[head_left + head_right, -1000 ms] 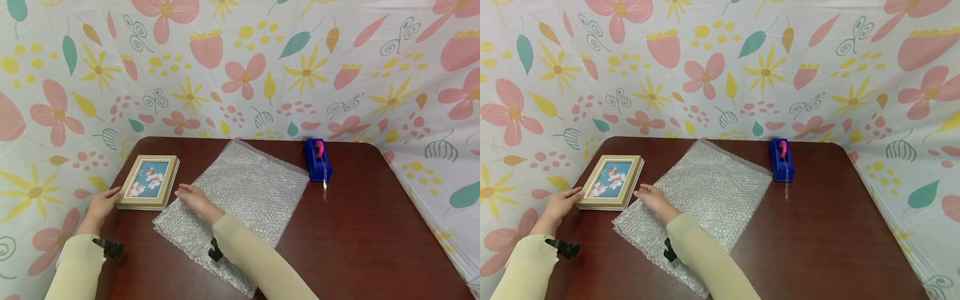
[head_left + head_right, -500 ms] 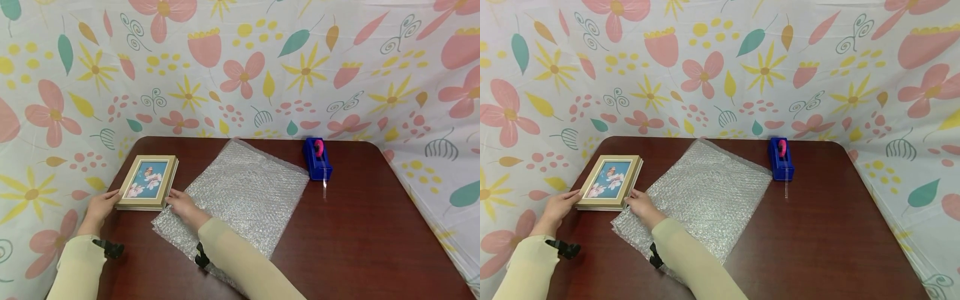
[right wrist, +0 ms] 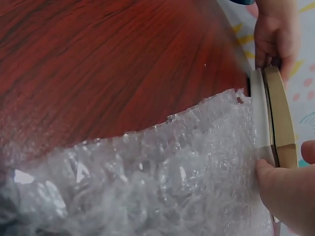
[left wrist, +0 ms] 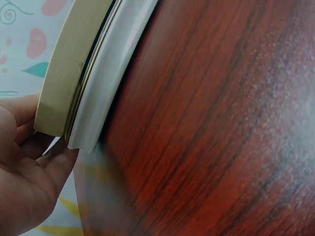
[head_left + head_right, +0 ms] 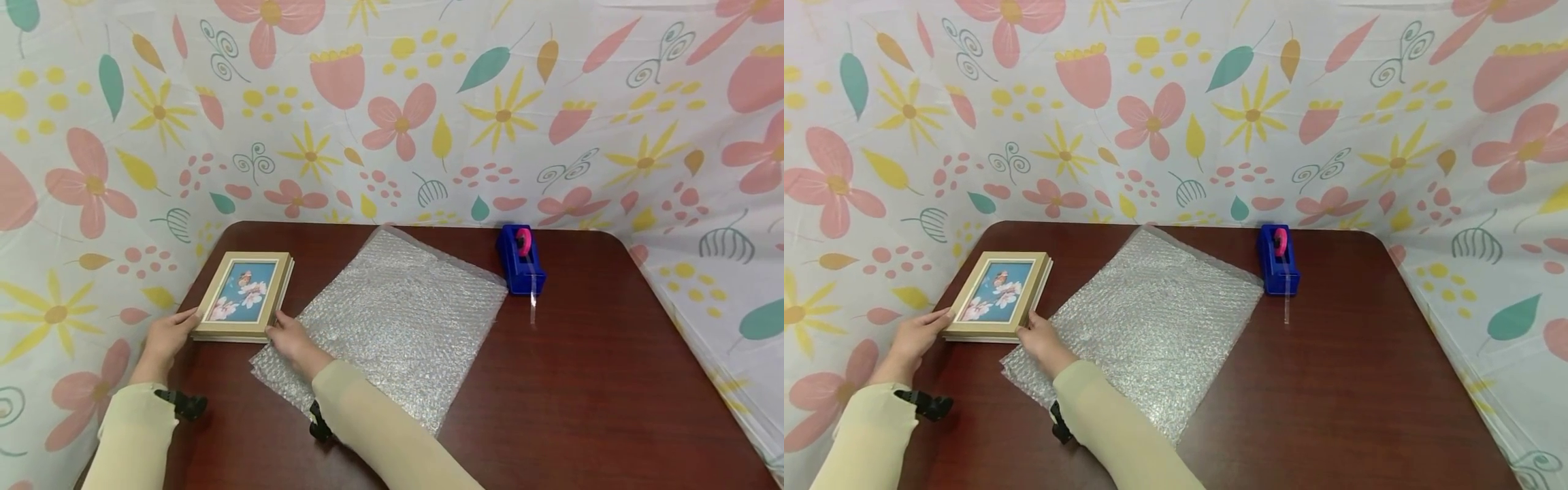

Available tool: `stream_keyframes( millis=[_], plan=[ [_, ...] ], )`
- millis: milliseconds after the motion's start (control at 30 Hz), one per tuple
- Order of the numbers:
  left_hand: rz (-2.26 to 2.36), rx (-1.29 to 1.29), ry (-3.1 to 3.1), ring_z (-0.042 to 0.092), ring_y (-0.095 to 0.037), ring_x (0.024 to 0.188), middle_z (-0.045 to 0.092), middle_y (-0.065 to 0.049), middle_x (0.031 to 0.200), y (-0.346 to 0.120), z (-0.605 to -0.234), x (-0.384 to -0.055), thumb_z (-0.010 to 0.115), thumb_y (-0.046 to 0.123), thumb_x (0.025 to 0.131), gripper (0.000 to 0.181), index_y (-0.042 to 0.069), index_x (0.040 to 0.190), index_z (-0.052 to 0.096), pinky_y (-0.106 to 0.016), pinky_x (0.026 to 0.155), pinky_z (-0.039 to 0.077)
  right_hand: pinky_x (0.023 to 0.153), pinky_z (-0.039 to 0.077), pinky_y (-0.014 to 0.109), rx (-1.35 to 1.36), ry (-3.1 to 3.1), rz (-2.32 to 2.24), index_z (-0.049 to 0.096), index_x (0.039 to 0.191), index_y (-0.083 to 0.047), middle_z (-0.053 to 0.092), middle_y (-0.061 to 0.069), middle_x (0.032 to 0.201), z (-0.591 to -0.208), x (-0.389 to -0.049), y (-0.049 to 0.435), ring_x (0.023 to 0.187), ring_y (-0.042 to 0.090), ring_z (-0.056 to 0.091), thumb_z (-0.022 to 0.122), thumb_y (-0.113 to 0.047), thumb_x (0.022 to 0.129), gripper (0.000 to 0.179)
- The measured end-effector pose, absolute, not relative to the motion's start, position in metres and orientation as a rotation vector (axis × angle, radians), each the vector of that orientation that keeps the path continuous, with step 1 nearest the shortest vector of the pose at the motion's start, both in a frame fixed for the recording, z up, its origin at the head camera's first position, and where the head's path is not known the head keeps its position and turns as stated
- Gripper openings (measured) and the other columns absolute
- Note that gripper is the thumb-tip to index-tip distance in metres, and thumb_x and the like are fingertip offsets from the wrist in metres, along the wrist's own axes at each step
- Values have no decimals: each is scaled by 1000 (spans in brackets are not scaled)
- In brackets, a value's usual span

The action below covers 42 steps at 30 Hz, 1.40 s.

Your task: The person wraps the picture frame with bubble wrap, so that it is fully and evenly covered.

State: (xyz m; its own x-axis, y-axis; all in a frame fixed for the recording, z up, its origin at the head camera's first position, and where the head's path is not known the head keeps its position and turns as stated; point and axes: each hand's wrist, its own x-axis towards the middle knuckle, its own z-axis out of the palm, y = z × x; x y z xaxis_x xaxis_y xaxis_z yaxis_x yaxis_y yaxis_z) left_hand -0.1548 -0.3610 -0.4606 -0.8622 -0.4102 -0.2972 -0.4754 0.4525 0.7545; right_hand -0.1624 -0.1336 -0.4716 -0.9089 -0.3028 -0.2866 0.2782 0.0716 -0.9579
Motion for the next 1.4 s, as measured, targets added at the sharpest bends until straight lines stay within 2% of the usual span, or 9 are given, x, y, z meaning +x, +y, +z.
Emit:
stream_keyframes(
  millis=[367, 533, 667, 767, 867, 1100, 1200, 1300, 1400],
  plan=[
    [1458, -729, 2595, 17, -46, 157, 23, -30, 164, -358, -458, -148, 40, 29, 110, 55, -4, 153, 34, -59, 128, 19, 127, 33, 44, -26, 2039, -1817, 43, 153, 1, 43, 14, 162, -468, -158, -136, 151, 36, 40, 54, -12, 102, 53],
    [1480, -727, 2607, 19, -46, 156, 27, -31, 163, -352, -456, -144, 42, 28, 110, 54, -5, 152, 36, -59, 128, 20, 112, 51, 43, 62, 1967, -1926, 48, 150, 1, 50, 15, 157, -478, -164, -140, 135, 33, 59, 52, -12, 104, 48],
    [1500, -731, 2606, 21, -45, 156, 28, -29, 162, -350, -453, -139, 42, 27, 110, 53, -4, 152, 36, -58, 128, 21, 91, 62, 31, 21, 1964, -2041, 55, 146, -2, 59, 14, 149, -532, -183, -156, 114, 23, 73, 54, -21, 106, 44],
    [1536, -751, 2610, 23, -43, 156, 30, -28, 161, -347, -450, -137, 43, 26, 110, 52, -4, 152, 37, -56, 128, 22, 90, 62, 29, -1, 1953, -2052, 56, 145, -2, 60, 15, 147, -547, -189, -160, 115, 22, 73, 54, -22, 107, 43],
    [1580, -757, 2600, 27, -38, 155, 32, -24, 159, -344, -450, -137, 46, 26, 109, 52, -2, 152, 38, -51, 128, 26, 98, 60, 34, 68, 1901, -2043, 55, 145, 1, 57, 19, 149, -519, -180, -149, 123, 29, 69, 54, -14, 106, 42],
    [1700, -796, 2463, 37, -3, 148, 36, 10, 148, -344, -451, -139, 49, 31, 108, 53, 7, 154, 36, -36, 125, 32, 113, 50, 40, 102, 1970, -2009, 53, 144, 6, 55, 19, 151, -464, -162, -130, 138, 35, 56, 56, -5, 102, 44],
    [1778, -786, 2424, 37, 5, 144, 40, 37, 132, -346, -450, -137, 51, 33, 107, 57, 7, 154, 32, -34, 127, 29, 119, 44, 41, 113, 1981, -1993, 54, 144, 3, 54, 15, 153, -462, -161, -130, 146, 36, 47, 60, -6, 100, 45],
    [1881, -731, 2398, 47, 23, 123, 49, 49, 108, -348, -449, -135, 56, 35, 105, 62, 5, 152, 30, -27, 126, 29, 118, 45, 40, 118, 1967, -2007, 54, 144, 3, 54, 13, 153, -462, -162, -130, 148, 36, 44, 61, -5, 99, 47],
    [1994, -634, 2369, 52, 32, 96, 55, 48, 95, -349, -448, -132, 59, 35, 103, 46, 26, 145, 41, -19, 122, 32, 112, 50, 36, 132, 1925, -2043, 54, 144, 4, 55, 16, 152, -464, -163, -129, 142, 34, 53, 62, -3, 98, 47]
  ],
)
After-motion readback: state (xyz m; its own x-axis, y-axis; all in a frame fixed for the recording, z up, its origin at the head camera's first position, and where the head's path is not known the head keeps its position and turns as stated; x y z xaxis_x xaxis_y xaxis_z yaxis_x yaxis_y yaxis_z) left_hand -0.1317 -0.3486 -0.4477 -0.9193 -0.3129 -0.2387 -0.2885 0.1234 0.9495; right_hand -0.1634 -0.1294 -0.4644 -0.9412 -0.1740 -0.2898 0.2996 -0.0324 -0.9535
